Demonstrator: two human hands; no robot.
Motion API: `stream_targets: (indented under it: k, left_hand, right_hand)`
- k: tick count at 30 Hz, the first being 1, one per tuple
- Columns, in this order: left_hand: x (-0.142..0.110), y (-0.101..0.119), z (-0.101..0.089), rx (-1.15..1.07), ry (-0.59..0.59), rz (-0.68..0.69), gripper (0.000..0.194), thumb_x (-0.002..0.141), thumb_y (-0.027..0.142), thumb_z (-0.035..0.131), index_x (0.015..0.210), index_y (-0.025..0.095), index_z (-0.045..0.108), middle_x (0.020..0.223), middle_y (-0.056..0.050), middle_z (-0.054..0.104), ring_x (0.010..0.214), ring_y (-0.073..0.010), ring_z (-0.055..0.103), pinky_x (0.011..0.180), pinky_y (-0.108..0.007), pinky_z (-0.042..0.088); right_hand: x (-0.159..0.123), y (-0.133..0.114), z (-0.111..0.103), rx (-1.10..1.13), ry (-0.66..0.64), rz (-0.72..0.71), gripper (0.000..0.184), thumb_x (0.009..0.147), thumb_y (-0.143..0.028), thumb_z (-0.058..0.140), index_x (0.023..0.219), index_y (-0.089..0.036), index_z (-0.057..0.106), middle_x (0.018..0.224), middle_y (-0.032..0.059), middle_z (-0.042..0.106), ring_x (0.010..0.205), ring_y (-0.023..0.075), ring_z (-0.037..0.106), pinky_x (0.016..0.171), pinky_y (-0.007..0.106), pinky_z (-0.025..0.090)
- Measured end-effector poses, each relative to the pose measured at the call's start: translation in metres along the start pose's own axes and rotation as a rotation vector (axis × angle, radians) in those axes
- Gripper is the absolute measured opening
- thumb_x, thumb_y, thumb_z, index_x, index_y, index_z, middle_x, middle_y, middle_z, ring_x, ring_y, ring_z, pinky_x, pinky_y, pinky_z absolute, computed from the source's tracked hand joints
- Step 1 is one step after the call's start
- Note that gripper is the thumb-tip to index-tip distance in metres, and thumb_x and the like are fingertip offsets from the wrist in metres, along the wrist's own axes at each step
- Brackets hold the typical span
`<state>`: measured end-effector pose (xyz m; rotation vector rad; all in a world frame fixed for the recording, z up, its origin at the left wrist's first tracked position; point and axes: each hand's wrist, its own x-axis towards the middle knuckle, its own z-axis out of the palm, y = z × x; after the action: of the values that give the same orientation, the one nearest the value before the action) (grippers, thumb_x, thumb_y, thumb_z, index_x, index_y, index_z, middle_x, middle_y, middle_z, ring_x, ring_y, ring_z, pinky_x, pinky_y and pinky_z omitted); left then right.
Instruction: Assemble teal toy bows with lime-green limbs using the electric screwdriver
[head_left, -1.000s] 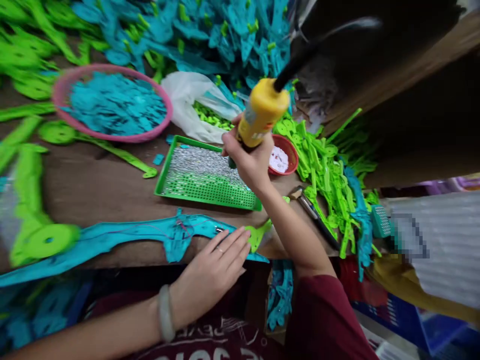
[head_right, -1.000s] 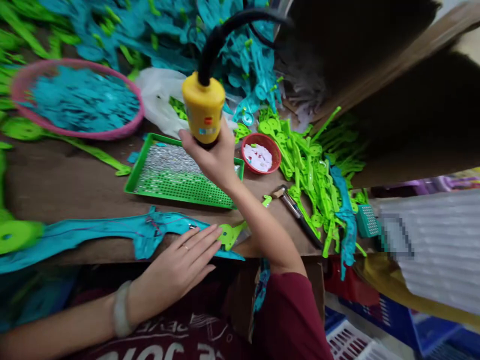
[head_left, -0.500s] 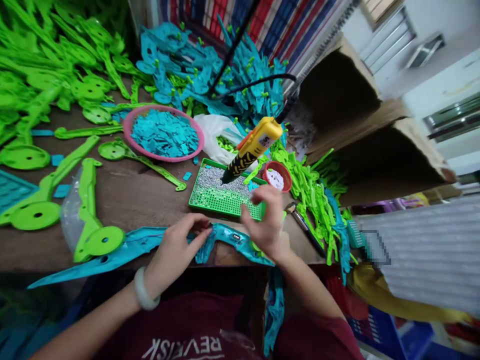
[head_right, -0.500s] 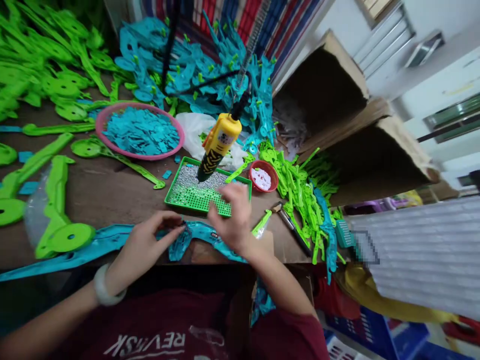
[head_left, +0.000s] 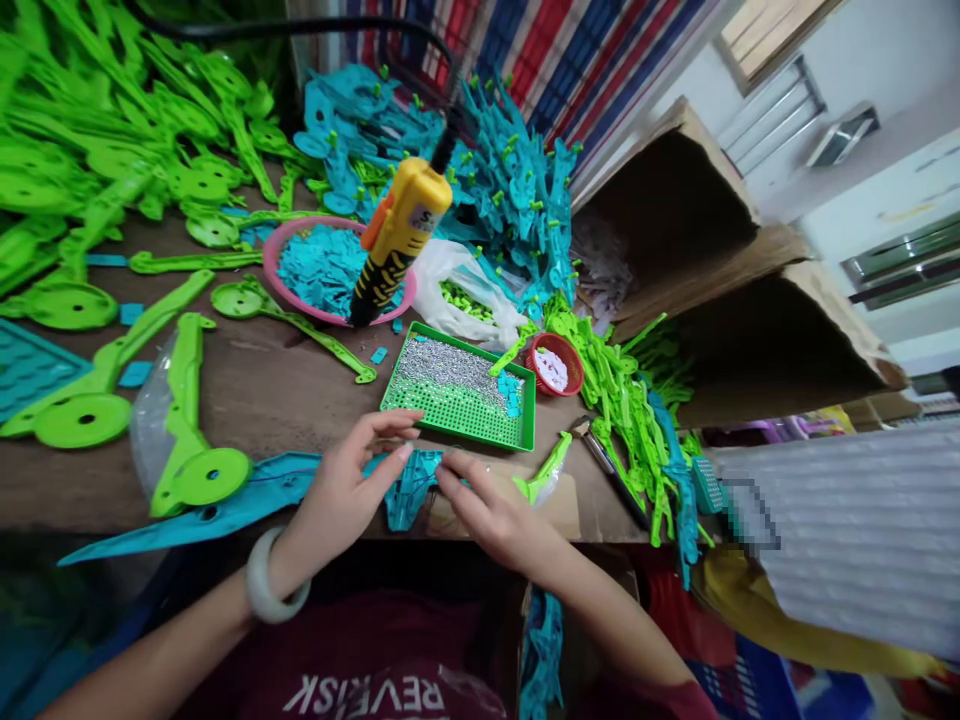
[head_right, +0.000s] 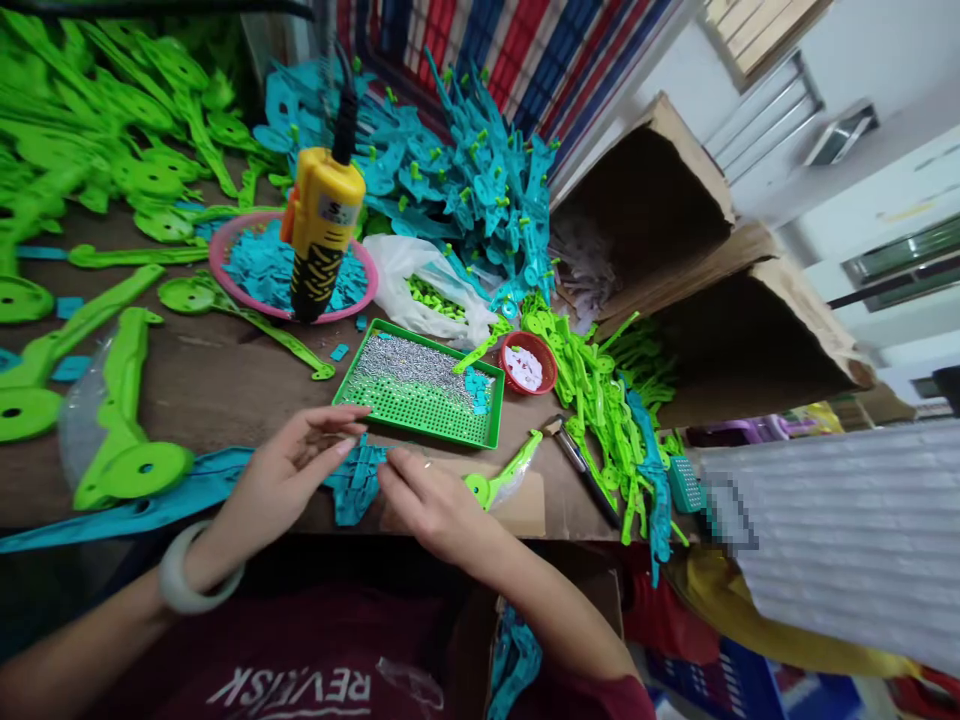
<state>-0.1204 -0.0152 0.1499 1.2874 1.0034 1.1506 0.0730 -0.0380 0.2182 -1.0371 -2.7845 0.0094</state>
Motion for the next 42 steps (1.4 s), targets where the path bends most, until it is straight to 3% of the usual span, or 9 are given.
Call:
stream_targets:
  k: [5,7,11,14,22,29,33,38,42]
  left_hand:
    - [-0.001,-0.014,0.001,0.442,-0.329,0.337,0.038,0.097,0.011,0.037,0.121,0.020,0.063,0.119,-0.007,0.071,0.115,-0.0197,0.063,0.108,-0.046,0.048]
    - [-0.014,-0.017,0.004,0.536,-0.289,0.368,0.039,0.096,0.009,0.037,0.124,0.019,0.062,0.118,-0.008,0.071,0.115,-0.0212,0.064,0.109,-0.048,0.048]
    - [-0.043,-0.017,0.014,0.582,-0.132,0.327,0.038,0.098,0.015,0.042,0.134,0.018,0.054,0.122,-0.011,0.069,0.114,-0.0227,0.066,0.099,-0.043,0.056]
    - [-0.054,-0.020,0.023,0.591,-0.040,0.317,0.036,0.100,0.018,0.045,0.135,0.018,0.052,0.122,-0.011,0.070,0.111,-0.0221,0.068,0.094,-0.037,0.058]
    - [-0.057,-0.032,0.025,0.849,-0.057,0.483,0.036,0.098,0.008,0.041,0.128,0.012,0.059,0.127,-0.013,0.068,0.119,-0.0230,0.064,0.105,-0.040,0.052]
    - [-0.056,-0.035,0.021,0.872,-0.101,0.449,0.045,0.095,0.005,0.035,0.133,0.014,0.058,0.127,-0.013,0.067,0.115,-0.0229,0.065,0.098,-0.038,0.056]
    - [-0.036,-0.025,0.015,0.854,-0.104,0.357,0.035,0.096,0.009,0.037,0.118,0.015,0.063,0.121,-0.014,0.064,0.110,-0.0249,0.065,0.090,-0.039,0.058]
    - [-0.002,-0.004,0.002,0.908,-0.412,0.237,0.022,0.094,0.007,0.045,0.093,0.019,0.063,0.097,-0.005,0.061,0.088,-0.0202,0.064,0.073,-0.032,0.055]
    - [0.015,0.003,-0.002,1.038,-0.536,0.254,0.025,0.091,0.003,0.043,0.083,0.018,0.060,0.089,-0.004,0.058,0.073,-0.0185,0.061,0.064,-0.030,0.052]
  right_hand:
    - [-0.008,0.012,0.004,-0.235,0.146,-0.489,0.015,0.092,-0.014,0.055,0.102,-0.015,0.067,0.106,0.0106,0.071,0.104,0.0231,0.069,0.089,0.037,0.063]
    - [-0.008,0.018,0.011,-0.169,0.228,-0.363,0.015,0.092,-0.012,0.055,0.102,-0.016,0.066,0.108,0.0116,0.072,0.103,0.0226,0.069,0.084,0.037,0.063]
    - [0.002,0.024,0.039,0.295,0.286,0.182,0.008,0.091,-0.011,0.058,0.095,-0.015,0.064,0.101,0.0114,0.074,0.094,0.0180,0.071,0.081,0.033,0.061]
    - [0.008,0.024,0.057,0.506,0.229,0.354,0.006,0.091,-0.015,0.061,0.086,-0.017,0.064,0.098,0.0080,0.075,0.093,0.0165,0.071,0.083,0.033,0.058]
    - [0.004,0.026,0.058,0.428,0.112,0.311,0.016,0.099,-0.017,0.049,0.098,-0.016,0.065,0.106,0.0106,0.071,0.097,0.0167,0.066,0.087,0.032,0.056]
    - [0.021,0.026,0.042,0.081,-0.250,0.203,0.007,0.093,-0.011,0.056,0.091,-0.012,0.062,0.101,0.0123,0.068,0.091,0.0226,0.062,0.082,0.035,0.054]
    - [0.009,0.026,0.020,0.197,-0.124,0.222,0.020,0.099,-0.023,0.049,0.112,-0.014,0.061,0.113,0.0118,0.068,0.101,0.0211,0.063,0.089,0.035,0.054]
    - [-0.030,-0.018,0.029,0.029,0.093,0.234,0.057,0.089,-0.058,0.058,0.119,-0.009,0.060,0.098,0.0171,0.071,0.089,0.0303,0.064,0.075,0.046,0.054]
    - [-0.031,-0.052,0.060,-0.248,0.144,0.276,0.037,0.091,-0.024,0.058,0.124,-0.009,0.060,0.113,0.0215,0.070,0.094,0.0317,0.066,0.078,0.047,0.055]
